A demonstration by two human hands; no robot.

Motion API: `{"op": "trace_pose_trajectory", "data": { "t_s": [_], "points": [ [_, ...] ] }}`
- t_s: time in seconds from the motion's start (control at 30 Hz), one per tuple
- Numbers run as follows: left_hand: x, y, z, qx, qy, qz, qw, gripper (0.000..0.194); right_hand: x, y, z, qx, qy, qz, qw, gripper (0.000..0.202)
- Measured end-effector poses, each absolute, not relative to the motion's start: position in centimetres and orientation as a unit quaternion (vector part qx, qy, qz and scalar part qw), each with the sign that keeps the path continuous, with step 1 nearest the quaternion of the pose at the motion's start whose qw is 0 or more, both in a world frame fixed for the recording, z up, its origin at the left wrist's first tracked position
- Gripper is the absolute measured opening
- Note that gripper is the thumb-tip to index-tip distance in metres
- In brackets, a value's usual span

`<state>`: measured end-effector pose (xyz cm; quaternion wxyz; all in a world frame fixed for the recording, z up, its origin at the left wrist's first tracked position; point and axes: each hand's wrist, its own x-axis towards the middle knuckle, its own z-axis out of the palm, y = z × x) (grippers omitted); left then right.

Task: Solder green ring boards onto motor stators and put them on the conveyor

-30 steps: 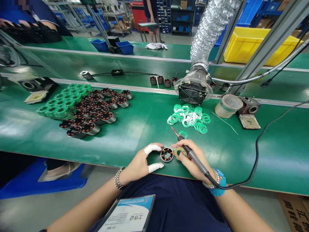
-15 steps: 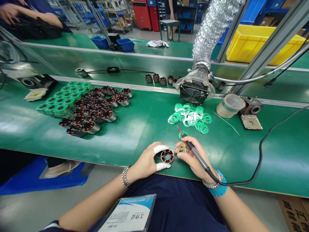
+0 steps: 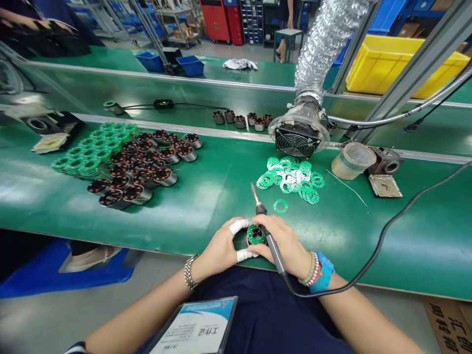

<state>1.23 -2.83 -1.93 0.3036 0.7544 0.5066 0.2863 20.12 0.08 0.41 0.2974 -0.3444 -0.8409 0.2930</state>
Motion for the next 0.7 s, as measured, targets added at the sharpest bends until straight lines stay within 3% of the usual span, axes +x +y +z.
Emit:
{"op": "trace_pose_trajectory", "data": {
  "t_s": [0.3,0.5,0.7],
  "points": [
    [1.3,-3.2,-2.3,0.729,0.529,0.290,0.323,0.043,20.1,1.0,0.4,-0.313,-0.808,0.429,0.256,0.045],
    [0.0,-3.3,-1.5,0.754,0.385,0.341,0.409,0.045,20.2,0.9,0.1,-0.307,-0.791,0.462,0.257,0.048],
    [0.7,-2.8,-1.8,0.743,0.405,0.389,0.364,0.016,20.5,0.7,0.3,-0.303,-0.811,0.428,0.259,0.050]
  ]
}}
